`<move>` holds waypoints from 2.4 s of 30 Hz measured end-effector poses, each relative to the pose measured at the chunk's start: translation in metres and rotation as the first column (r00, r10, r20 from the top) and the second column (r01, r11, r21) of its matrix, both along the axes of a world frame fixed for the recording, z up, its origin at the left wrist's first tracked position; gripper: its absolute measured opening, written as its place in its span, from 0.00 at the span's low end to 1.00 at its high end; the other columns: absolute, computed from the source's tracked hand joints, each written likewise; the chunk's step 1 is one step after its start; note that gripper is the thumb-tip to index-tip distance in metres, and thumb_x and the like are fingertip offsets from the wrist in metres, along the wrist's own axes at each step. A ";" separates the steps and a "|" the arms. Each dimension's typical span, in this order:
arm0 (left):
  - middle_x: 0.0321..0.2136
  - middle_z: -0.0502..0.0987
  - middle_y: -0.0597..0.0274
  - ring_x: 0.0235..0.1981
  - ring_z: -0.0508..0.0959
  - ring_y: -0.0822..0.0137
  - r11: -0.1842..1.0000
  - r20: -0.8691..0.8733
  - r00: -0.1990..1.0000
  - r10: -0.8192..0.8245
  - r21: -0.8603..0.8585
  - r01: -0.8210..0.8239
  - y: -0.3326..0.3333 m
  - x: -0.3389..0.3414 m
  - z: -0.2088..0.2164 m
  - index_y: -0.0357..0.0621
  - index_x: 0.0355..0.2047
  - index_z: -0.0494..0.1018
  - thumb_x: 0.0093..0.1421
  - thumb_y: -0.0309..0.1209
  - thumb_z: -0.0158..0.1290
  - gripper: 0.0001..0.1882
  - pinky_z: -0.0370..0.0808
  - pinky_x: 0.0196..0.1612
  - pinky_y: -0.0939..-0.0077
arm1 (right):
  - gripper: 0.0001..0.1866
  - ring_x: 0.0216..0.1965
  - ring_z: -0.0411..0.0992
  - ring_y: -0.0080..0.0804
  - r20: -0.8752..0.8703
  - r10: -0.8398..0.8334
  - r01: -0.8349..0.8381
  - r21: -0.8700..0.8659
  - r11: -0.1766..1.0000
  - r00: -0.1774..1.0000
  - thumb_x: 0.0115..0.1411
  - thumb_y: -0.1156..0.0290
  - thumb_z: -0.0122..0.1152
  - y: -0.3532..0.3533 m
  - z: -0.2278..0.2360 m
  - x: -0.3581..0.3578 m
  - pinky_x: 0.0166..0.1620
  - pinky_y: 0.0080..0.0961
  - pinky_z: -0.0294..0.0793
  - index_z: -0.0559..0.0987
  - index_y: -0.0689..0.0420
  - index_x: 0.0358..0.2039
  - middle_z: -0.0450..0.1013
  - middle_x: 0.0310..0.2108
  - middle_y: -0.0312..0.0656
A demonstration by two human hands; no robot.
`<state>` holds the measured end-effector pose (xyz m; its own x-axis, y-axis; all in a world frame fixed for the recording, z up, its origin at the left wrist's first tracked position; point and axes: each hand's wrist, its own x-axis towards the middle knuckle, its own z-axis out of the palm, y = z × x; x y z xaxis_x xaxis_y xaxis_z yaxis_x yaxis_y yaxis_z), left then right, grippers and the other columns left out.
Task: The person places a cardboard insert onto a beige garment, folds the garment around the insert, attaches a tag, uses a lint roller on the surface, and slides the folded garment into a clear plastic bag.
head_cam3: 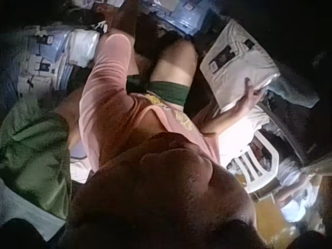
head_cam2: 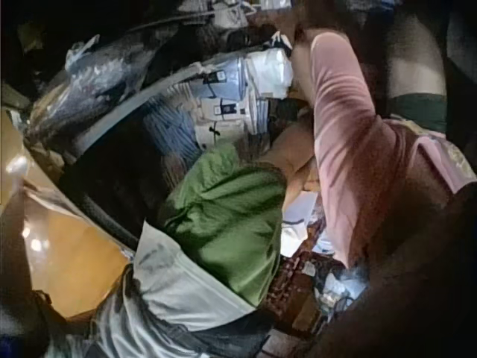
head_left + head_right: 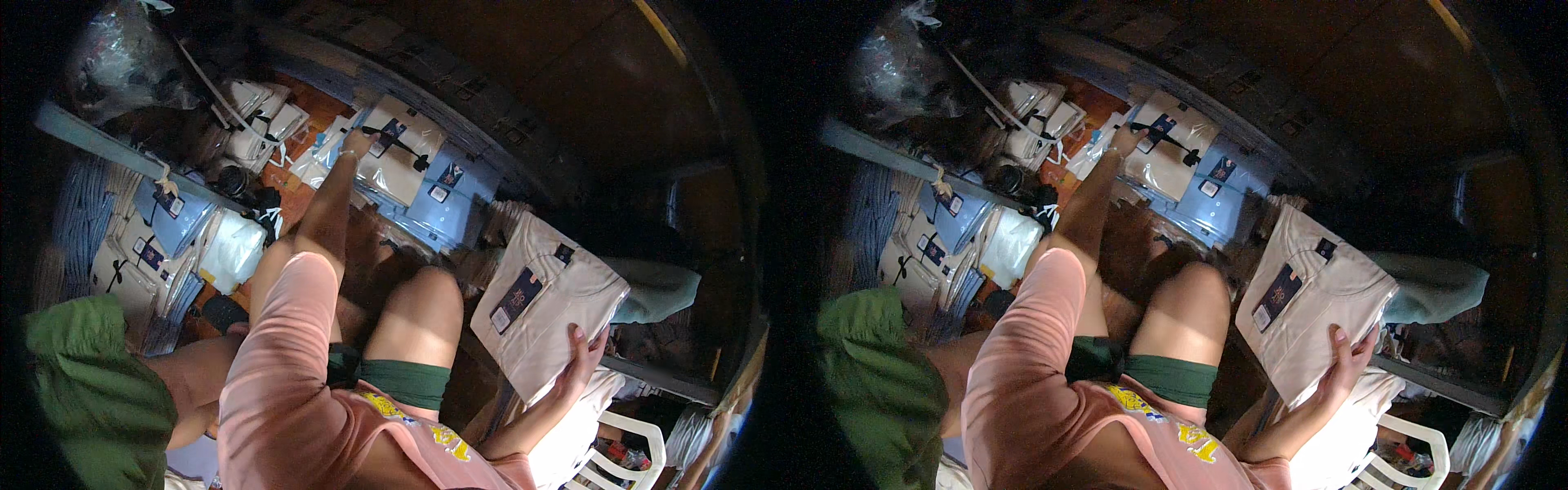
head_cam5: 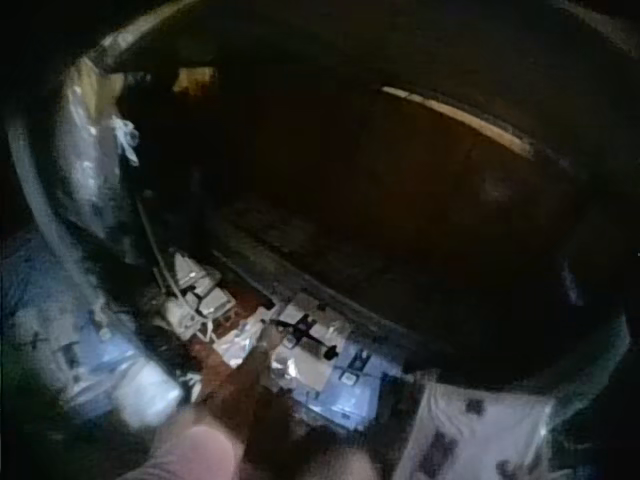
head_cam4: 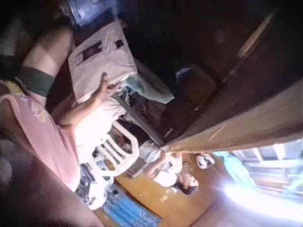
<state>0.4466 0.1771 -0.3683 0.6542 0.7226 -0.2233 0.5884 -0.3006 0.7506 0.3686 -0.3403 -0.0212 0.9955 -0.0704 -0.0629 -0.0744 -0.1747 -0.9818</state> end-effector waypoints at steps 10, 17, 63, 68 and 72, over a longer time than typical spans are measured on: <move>0.35 0.77 0.51 0.38 0.75 0.60 0.891 0.364 0.923 -0.124 -0.368 0.265 0.012 0.003 -0.002 0.34 0.39 0.72 0.45 0.37 0.62 0.24 0.69 0.43 0.72 | 0.44 0.52 0.62 0.34 -0.037 0.050 -0.050 0.004 0.999 0.998 0.47 0.76 0.64 0.003 -0.009 0.007 0.54 0.27 0.64 0.50 0.68 0.60 0.59 0.54 0.50; 0.39 0.74 0.57 0.38 0.75 0.62 0.872 0.575 0.797 0.183 -0.470 0.138 -0.051 -0.114 0.125 0.37 0.46 0.67 0.50 0.37 0.59 0.26 0.71 0.42 0.68 | 0.40 0.50 0.64 0.35 0.067 0.001 -0.004 0.036 0.999 0.998 0.49 0.75 0.62 0.009 -0.001 -0.006 0.53 0.26 0.64 0.53 0.68 0.59 0.62 0.51 0.50; 0.27 0.66 0.60 0.31 0.68 0.67 0.914 0.370 0.897 -0.242 -0.223 0.339 -0.222 -0.316 0.187 0.37 0.26 0.68 0.54 0.29 0.54 0.09 0.64 0.37 0.78 | 0.18 0.48 0.68 0.37 -0.698 0.217 0.121 0.400 0.908 0.682 0.64 0.68 0.43 0.050 -0.091 -0.147 0.44 0.37 0.77 0.60 0.55 0.54 0.65 0.49 0.44; 0.30 0.66 0.55 0.37 0.67 0.56 0.936 0.200 0.915 -0.351 0.068 0.345 -0.223 -0.327 0.191 0.38 0.28 0.67 0.51 0.30 0.56 0.10 0.64 0.41 0.68 | 0.18 0.38 0.72 0.32 -0.819 0.533 -0.739 0.223 0.636 0.212 0.63 0.58 0.48 0.034 -0.084 -0.142 0.40 0.27 0.72 0.70 0.57 0.48 0.73 0.40 0.40; 0.30 0.66 0.53 0.37 0.66 0.52 0.926 0.224 0.899 -0.376 0.061 0.372 -0.229 -0.325 0.193 0.38 0.27 0.65 0.52 0.29 0.54 0.09 0.64 0.40 0.64 | 0.25 0.47 0.69 0.39 -0.295 0.928 -0.821 -0.570 0.019 0.226 0.45 0.64 0.66 0.065 -0.042 -0.130 0.49 0.36 0.67 0.74 0.52 0.46 0.71 0.43 0.47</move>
